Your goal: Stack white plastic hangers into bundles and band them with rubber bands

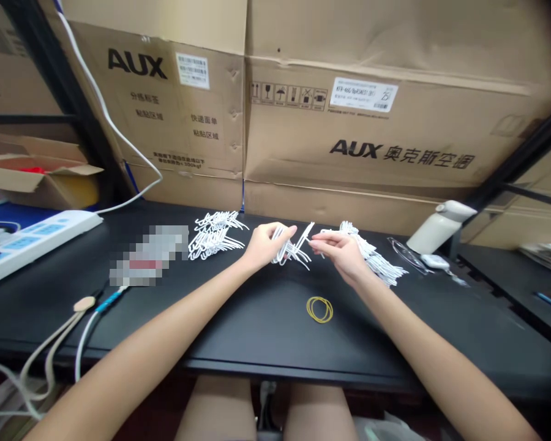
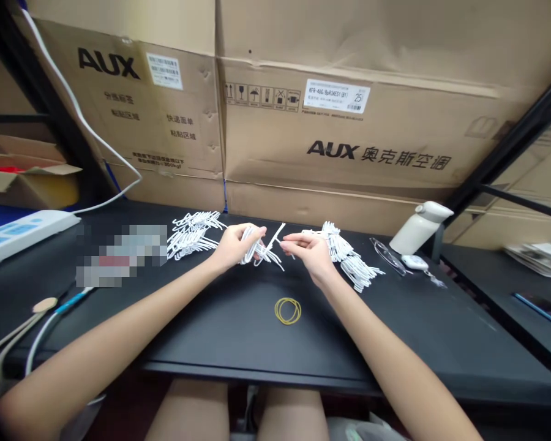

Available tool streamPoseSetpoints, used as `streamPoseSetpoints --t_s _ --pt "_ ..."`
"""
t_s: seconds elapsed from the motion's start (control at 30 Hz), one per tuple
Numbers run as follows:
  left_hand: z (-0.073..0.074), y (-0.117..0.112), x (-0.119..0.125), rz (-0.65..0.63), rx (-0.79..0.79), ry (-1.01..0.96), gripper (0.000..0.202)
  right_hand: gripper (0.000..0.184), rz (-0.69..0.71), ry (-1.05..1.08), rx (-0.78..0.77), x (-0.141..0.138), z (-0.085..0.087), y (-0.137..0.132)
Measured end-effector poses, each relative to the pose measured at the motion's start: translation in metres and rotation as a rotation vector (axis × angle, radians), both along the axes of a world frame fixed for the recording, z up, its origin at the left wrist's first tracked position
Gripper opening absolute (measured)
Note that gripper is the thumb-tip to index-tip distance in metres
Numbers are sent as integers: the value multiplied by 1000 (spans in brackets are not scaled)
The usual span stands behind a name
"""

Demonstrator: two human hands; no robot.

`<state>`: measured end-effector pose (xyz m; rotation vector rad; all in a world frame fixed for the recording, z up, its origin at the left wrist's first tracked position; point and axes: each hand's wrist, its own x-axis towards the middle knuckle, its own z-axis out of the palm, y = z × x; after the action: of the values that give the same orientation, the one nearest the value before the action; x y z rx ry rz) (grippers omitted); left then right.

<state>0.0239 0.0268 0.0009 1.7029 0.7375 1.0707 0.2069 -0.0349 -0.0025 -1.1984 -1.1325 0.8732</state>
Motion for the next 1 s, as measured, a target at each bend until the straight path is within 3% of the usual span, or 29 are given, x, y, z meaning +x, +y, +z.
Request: streamPoseSetpoints --t_s 0.37,0.63,1.0 --pt "1 -6 2 -18 11 55 36 28 66 -73 31 -19 0 -10" --pt "0 -8 2 -57 -7 42 36 30 179 -76 -17 -18 1 -12" --pt "4 -6 3 -131 -102 -30 33 29 189 -91 61 -24 -3 -14"
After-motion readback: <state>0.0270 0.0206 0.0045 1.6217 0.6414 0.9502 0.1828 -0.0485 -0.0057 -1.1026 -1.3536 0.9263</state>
